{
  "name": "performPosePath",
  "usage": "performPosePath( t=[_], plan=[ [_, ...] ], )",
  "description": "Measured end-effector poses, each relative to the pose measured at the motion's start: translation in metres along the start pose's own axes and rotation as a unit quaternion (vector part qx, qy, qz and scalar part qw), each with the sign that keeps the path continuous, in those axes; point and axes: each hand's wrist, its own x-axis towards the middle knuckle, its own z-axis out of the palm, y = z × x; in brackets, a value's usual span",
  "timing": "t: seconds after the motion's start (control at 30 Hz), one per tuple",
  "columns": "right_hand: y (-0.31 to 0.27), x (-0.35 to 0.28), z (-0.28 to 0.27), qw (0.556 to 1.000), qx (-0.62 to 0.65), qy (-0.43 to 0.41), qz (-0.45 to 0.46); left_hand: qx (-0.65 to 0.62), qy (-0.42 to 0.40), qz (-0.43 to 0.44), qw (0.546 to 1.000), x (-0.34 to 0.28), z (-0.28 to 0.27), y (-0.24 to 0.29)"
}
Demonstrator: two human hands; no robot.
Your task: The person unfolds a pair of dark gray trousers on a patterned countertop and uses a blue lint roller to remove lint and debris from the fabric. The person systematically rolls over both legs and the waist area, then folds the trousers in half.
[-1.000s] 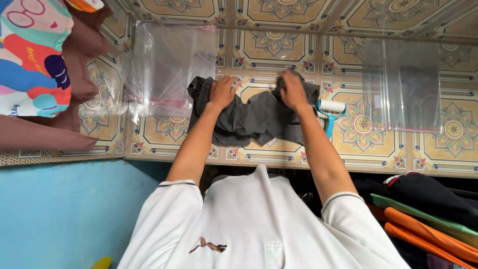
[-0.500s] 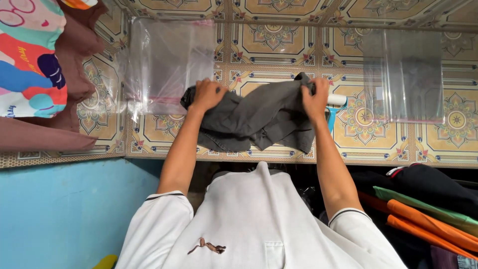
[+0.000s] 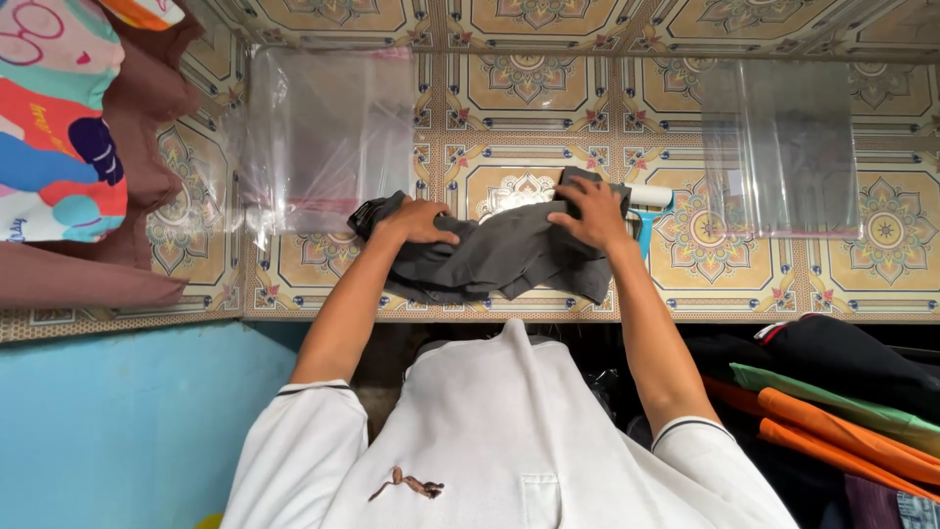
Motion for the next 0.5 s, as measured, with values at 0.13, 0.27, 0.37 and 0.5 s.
performPosePath(
  t=[0.13, 0.27, 0.37, 0.5],
  plan=[
    [0.018, 0.017, 0.051, 0.995, -0.065, 0.02, -0.073, -0.021, -0.004, -0.006, 1.0, 0.018, -0.001, -0.015],
    [0.027, 0.027, 0.034, 0.987, -0.068, 0.126, -0.078, -0.054, 0.103, -0.016, 0.993, -0.004, -0.034, -0.006],
    [0.01, 0.012, -0.01, 0.982, -0.01, 0.181, -0.053, -0.105, 0.188, -0.014, 0.976, -0.052, -0.061, 0.019],
    [-0.006, 0.034, -0.062, 0.976, 0.053, 0.209, -0.014, -0.056, 0.289, -0.024, 0.955, -0.047, -0.095, 0.024]
  ],
)
